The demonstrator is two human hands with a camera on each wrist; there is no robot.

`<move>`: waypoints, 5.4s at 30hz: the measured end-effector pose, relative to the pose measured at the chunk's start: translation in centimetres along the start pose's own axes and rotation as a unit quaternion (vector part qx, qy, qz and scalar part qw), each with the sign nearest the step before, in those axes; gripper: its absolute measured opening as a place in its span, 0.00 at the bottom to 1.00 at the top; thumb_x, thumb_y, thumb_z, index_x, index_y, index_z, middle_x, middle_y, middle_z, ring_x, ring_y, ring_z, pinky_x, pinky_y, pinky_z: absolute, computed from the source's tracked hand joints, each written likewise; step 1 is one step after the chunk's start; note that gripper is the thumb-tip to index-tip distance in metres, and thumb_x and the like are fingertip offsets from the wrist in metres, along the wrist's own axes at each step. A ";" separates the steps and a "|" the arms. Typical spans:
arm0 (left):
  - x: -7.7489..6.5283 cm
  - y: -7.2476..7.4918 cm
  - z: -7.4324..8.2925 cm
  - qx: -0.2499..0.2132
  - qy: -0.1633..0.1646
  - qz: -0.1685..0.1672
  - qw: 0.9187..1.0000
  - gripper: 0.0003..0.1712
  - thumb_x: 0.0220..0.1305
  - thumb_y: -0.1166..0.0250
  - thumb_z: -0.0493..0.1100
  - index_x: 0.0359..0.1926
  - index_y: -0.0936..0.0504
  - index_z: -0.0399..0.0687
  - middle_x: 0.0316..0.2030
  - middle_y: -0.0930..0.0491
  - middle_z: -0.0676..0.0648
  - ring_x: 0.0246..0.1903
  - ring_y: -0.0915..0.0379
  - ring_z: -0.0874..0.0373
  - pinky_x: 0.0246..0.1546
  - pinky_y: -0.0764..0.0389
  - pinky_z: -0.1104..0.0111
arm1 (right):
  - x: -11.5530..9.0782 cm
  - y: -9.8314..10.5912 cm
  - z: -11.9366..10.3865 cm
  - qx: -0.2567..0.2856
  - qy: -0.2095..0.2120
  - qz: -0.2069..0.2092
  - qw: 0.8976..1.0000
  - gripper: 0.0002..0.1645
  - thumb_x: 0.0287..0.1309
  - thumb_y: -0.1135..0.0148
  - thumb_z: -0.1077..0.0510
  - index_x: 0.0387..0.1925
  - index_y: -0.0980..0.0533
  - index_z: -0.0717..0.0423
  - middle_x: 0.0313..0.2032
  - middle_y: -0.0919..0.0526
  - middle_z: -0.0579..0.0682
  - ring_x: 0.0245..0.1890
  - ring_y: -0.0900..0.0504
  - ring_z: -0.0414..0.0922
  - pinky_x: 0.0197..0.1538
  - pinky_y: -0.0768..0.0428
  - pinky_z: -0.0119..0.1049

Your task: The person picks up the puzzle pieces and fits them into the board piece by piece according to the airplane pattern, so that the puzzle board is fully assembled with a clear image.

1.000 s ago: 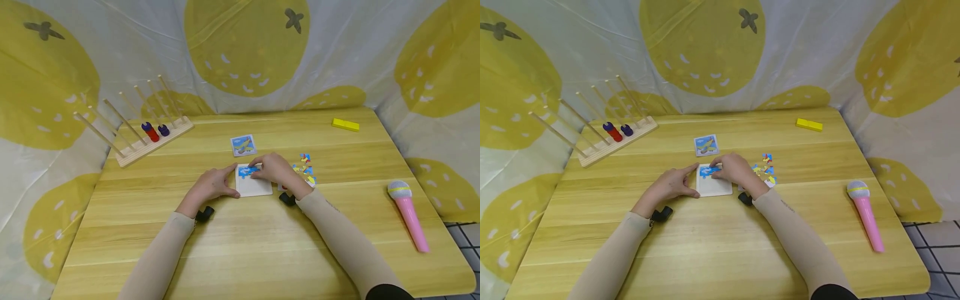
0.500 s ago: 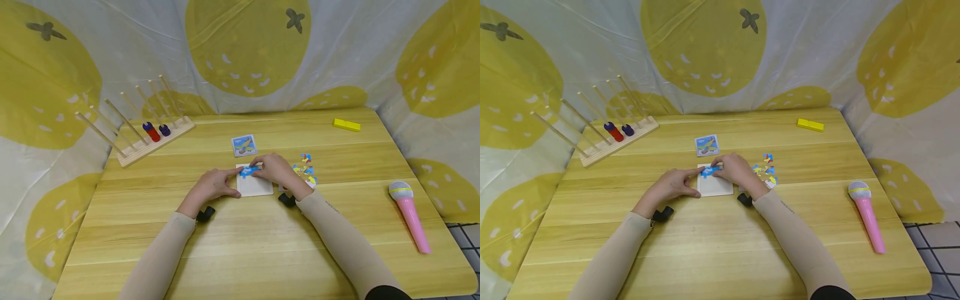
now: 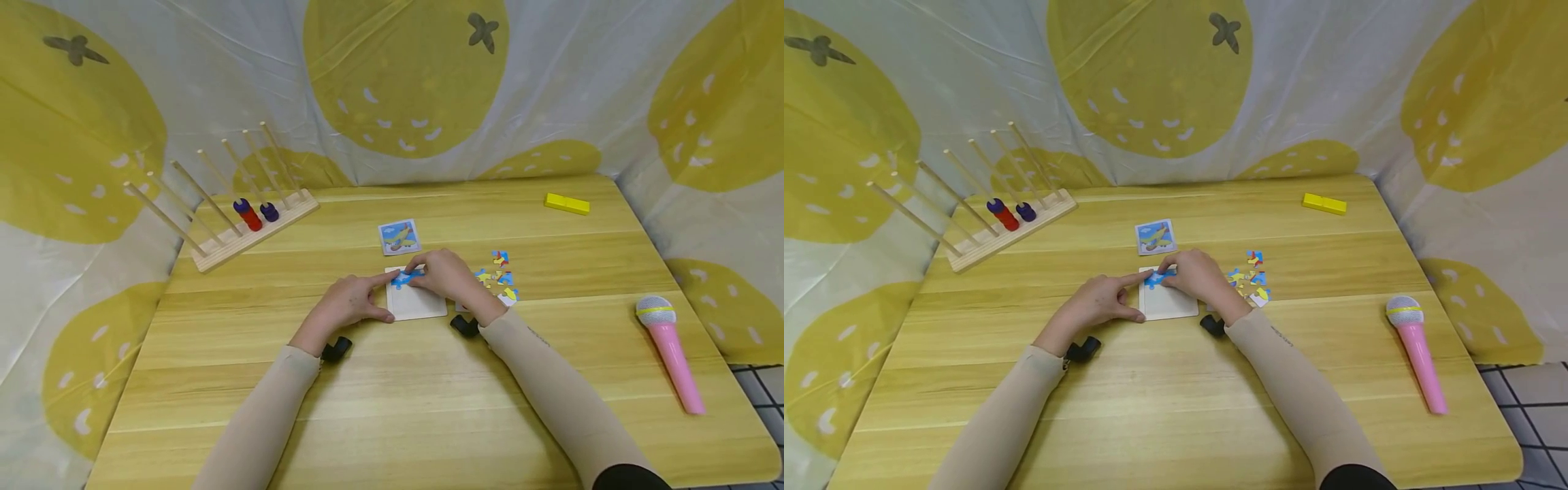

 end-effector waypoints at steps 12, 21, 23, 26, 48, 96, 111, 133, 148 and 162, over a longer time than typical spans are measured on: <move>0.4 -0.1 0.1 0.010 0.010 -0.010 1.000 0.65 0.55 0.19 0.65 0.85 0.44 0.55 0.27 0.23 0.51 0.25 0.32 0.57 0.29 0.33 0.66 | -0.1 0.3 1.0 0.010 -0.017 0.011 1.000 0.16 0.64 0.25 0.48 0.53 0.12 0.41 0.27 0.15 0.46 0.30 0.22 0.43 0.35 0.27 0.36; 0.5 0.1 0.3 0.011 0.020 -0.015 1.000 0.66 0.53 0.19 0.65 0.85 0.43 0.52 0.27 0.22 0.51 0.24 0.32 0.57 0.29 0.33 0.66 | 0.0 0.4 0.9 -0.017 0.005 0.014 1.000 0.14 0.65 0.25 0.47 0.50 0.11 0.44 0.27 0.14 0.45 0.28 0.22 0.42 0.34 0.27 0.36; 0.6 0.1 0.4 0.009 0.013 -0.014 1.000 0.66 0.53 0.19 0.66 0.85 0.42 0.52 0.26 0.22 0.51 0.24 0.32 0.57 0.29 0.33 0.66 | -0.1 0.4 1.0 -0.014 -0.001 0.017 1.000 0.14 0.65 0.25 0.47 0.49 0.11 0.43 0.26 0.14 0.45 0.28 0.22 0.42 0.34 0.27 0.35; 0.7 0.0 0.2 0.009 0.011 -0.014 1.000 0.66 0.52 0.19 0.65 0.85 0.42 0.52 0.26 0.22 0.51 0.24 0.33 0.58 0.29 0.33 0.66 | -0.2 0.6 1.2 0.008 -0.008 0.018 1.000 0.15 0.66 0.26 0.45 0.51 0.11 0.42 0.21 0.20 0.44 0.25 0.27 0.41 0.32 0.30 0.34; 0.5 -0.4 0.1 0.046 0.029 -0.004 0.999 0.67 0.49 0.19 0.70 0.84 0.40 0.56 0.26 0.26 0.51 0.25 0.36 0.56 0.29 0.36 0.64 | -7.6 8.2 17.5 0.210 -0.130 0.029 0.969 0.41 0.60 0.23 0.39 0.73 0.24 0.38 0.17 0.40 0.39 0.18 0.44 0.38 0.26 0.39 0.34; 0.4 -0.2 0.1 0.030 0.033 -0.008 0.999 0.66 0.49 0.18 0.68 0.84 0.40 0.57 0.23 0.27 0.52 0.24 0.36 0.57 0.30 0.37 0.64 | -6.9 7.0 16.5 0.096 -0.106 0.074 0.987 0.23 0.67 0.28 0.40 0.56 0.14 0.47 0.17 0.37 0.42 0.18 0.42 0.40 0.29 0.38 0.37; 0.5 -0.3 -0.1 0.039 0.029 -0.002 0.999 0.66 0.49 0.18 0.68 0.84 0.40 0.57 0.25 0.25 0.51 0.24 0.35 0.56 0.29 0.36 0.64 | -4.0 3.9 6.5 0.088 -0.016 0.013 0.996 0.18 0.67 0.27 0.44 0.53 0.13 0.44 0.15 0.46 0.39 0.16 0.47 0.39 0.25 0.40 0.34; 0.6 -0.1 0.4 0.037 0.028 -0.009 0.999 0.66 0.49 0.19 0.69 0.84 0.39 0.56 0.25 0.25 0.51 0.24 0.35 0.56 0.28 0.37 0.65 | -3.1 2.0 4.2 0.031 0.004 0.001 0.999 0.21 0.66 0.26 0.43 0.57 0.14 0.43 0.11 0.40 0.40 0.13 0.44 0.38 0.23 0.43 0.33; 0.5 -0.1 0.3 0.040 0.026 -0.010 0.999 0.66 0.50 0.19 0.69 0.84 0.40 0.55 0.25 0.25 0.51 0.24 0.35 0.56 0.28 0.36 0.65 | -3.1 1.1 3.4 0.036 -0.021 0.001 0.999 0.15 0.69 0.28 0.45 0.54 0.12 0.40 0.10 0.35 0.40 0.10 0.40 0.38 0.21 0.40 0.32; 0.7 0.0 0.2 0.044 0.025 -0.008 0.999 0.67 0.49 0.18 0.69 0.84 0.40 0.56 0.24 0.30 0.51 0.25 0.39 0.56 0.30 0.38 0.64 | -6.8 4.9 8.6 0.163 -0.070 0.058 0.982 0.24 0.68 0.27 0.49 0.63 0.16 0.48 0.13 0.42 0.40 0.16 0.45 0.39 0.22 0.41 0.32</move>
Point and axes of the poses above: each hand's wrist, its own x-axis towards the middle knuckle, its own y-axis out of the back of the hand, z = x × y, the point moved 1 cm from there along x, towards the middle knuckle
